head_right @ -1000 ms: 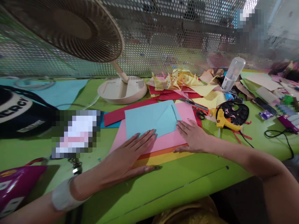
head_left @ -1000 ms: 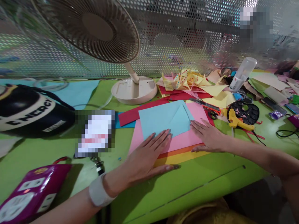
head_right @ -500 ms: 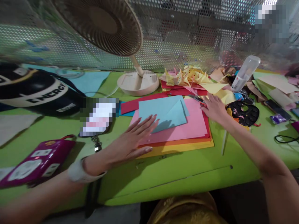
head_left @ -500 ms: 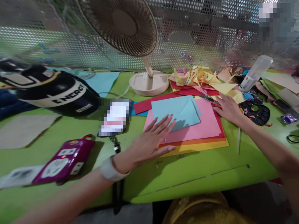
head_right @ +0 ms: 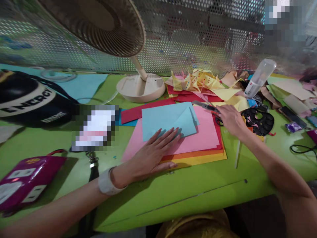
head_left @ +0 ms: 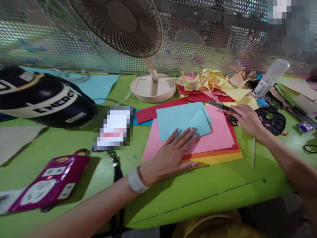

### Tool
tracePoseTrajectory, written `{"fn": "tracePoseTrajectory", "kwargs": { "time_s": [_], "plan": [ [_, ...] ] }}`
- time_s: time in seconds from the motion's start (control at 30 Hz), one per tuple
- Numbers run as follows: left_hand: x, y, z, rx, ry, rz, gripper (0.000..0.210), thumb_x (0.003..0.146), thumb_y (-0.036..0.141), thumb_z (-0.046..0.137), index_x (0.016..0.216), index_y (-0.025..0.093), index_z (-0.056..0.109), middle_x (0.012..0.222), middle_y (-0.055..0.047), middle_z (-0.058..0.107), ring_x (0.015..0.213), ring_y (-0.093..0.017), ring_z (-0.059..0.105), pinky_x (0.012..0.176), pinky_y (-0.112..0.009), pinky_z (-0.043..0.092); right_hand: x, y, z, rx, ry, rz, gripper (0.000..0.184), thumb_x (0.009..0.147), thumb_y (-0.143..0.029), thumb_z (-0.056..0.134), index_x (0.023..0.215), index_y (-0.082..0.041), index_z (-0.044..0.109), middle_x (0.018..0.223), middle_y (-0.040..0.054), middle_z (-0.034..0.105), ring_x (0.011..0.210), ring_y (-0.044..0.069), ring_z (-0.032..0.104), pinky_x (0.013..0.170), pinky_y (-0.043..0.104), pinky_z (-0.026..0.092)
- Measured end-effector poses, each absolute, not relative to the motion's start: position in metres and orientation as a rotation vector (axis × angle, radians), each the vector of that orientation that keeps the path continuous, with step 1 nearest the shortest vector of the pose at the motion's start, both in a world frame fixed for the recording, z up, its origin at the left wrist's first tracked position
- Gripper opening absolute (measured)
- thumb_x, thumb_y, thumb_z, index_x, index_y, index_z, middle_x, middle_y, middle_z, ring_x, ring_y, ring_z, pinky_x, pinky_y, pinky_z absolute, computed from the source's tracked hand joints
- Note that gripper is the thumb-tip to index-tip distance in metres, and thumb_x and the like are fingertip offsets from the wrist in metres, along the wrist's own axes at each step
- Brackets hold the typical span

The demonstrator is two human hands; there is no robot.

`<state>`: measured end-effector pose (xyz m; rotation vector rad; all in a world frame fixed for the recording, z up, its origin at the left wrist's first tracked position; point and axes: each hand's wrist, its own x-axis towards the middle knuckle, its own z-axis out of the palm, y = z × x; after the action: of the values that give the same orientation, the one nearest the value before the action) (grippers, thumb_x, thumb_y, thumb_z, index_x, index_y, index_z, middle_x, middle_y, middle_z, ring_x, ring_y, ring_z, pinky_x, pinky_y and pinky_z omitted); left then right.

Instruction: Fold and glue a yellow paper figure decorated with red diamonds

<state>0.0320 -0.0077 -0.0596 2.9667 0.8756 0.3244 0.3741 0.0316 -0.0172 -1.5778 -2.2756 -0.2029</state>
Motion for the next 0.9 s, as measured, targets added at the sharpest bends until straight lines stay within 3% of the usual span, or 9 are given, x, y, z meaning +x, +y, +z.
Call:
{"fn": "tracePoseTrajectory", "kwargs": {
  "time_s": [0.3, 0.53, 0.9],
  "plan": [
    [0.032, -0.01, -0.059, 2.931, 0.886, 0.339, 0.093, 0.089, 0.076, 0.032, 0.156, 0.029, -0.012, 0.164, -0.007, 0.015, 0.15, -0.029, 0.019, 0.122, -0.048, 0.006, 0.365, 0.012, -0.034, -1.468, -2.437, -0.084, 0.041, 0.098, -0.024, 0.033, 0.123, -0.022, 0.066, 0.115, 0.011, 0.069, 0.108, 0.029, 0.061, 0.096, 0.052, 0.051],
    [0.03, -0.011, -0.061, 2.936, 0.884, 0.304, 0.093, 0.09, 0.075, 0.033, 0.156, 0.027, -0.012, 0.164, -0.009, 0.016, 0.15, -0.029, 0.02, 0.122, -0.049, 0.008, 0.374, 0.001, -0.022, -1.425, -2.568, 0.036, 0.045, 0.094, -0.013, 0.034, 0.127, -0.021, 0.064, 0.119, 0.0106, 0.068, 0.11, 0.027, 0.062, 0.096, 0.05, 0.052],
    [0.029, -0.01, -0.058, 2.923, 0.881, 0.207, 0.09, 0.092, 0.072, 0.032, 0.157, 0.025, -0.01, 0.164, -0.009, 0.015, 0.149, -0.029, 0.021, 0.122, -0.046, 0.009, 0.362, -0.007, -0.015, -1.347, -2.736, 0.125, 0.039, 0.1, -0.024, 0.039, 0.133, -0.02, 0.059, 0.115, 0.0126, 0.064, 0.107, 0.025, 0.059, 0.096, 0.044, 0.052]
  ]
}}
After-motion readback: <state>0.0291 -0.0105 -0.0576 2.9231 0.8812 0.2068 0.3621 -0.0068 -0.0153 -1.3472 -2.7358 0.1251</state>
